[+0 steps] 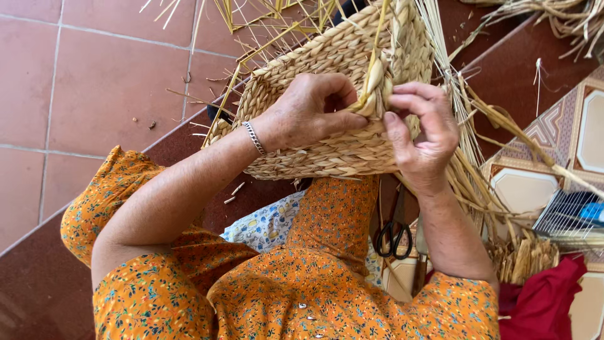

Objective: The person weaves a rectangular basket using dried plant fibers, interlacing strands by hand and trimming excess material with scissors. The person rotates the basket to work on different sides and finishes by cutting protruding fibers.

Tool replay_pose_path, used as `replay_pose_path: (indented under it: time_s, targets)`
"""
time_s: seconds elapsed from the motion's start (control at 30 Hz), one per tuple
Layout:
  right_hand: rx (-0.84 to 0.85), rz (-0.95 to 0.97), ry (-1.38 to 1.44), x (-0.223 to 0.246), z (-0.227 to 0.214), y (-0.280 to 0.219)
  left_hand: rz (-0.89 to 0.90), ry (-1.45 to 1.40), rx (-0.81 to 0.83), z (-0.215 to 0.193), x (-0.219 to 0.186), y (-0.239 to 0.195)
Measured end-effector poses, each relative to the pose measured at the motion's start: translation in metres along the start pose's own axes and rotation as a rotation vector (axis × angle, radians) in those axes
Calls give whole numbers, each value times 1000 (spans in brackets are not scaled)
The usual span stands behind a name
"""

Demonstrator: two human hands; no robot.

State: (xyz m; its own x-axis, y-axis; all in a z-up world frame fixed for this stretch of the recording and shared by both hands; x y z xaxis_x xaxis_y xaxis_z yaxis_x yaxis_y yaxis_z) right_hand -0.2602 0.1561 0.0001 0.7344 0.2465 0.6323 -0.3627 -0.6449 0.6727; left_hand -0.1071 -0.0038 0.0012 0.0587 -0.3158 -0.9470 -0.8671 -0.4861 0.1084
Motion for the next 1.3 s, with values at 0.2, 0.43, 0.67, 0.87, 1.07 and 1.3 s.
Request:
replay_pose_path:
  time_s: [0.2, 0.43, 0.67, 0.87, 1.07, 1.3]
  targets:
    - [2, -63, -87, 23, -1, -7, 63, -72, 3, -5, -1, -6]
    - [74, -63, -96, 40, -2, 10, -65, -183, -10, -3, 11, -9]
    - [128, -66, -143, 34, 1, 16, -71, -142, -21, -3, 8, -11]
    - [64, -87, -222, 31, 14, 11, 95, 124, -27, -1, 4, -17]
    - [-391, -26, -98, 44, 47, 12, 233, 236, -107, -4, 1, -27]
    - [-395, 42, -29, 33, 8, -69, -17, -75, -62, 3, 1, -30]
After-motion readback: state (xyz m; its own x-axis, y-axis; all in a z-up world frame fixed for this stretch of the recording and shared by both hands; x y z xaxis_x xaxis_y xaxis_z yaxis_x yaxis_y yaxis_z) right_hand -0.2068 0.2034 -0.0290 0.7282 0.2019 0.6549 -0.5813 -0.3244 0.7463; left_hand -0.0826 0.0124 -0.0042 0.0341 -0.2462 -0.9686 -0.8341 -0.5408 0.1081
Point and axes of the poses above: each hand's wrist, its own y-axis towards the middle knuckle, its own z-axis out of the palm, x = y × z, the point moved 3 cm from there along y, towards the middle knuckle, and after that the axes turned 8 degrees about -x, right-handed, at the moved point
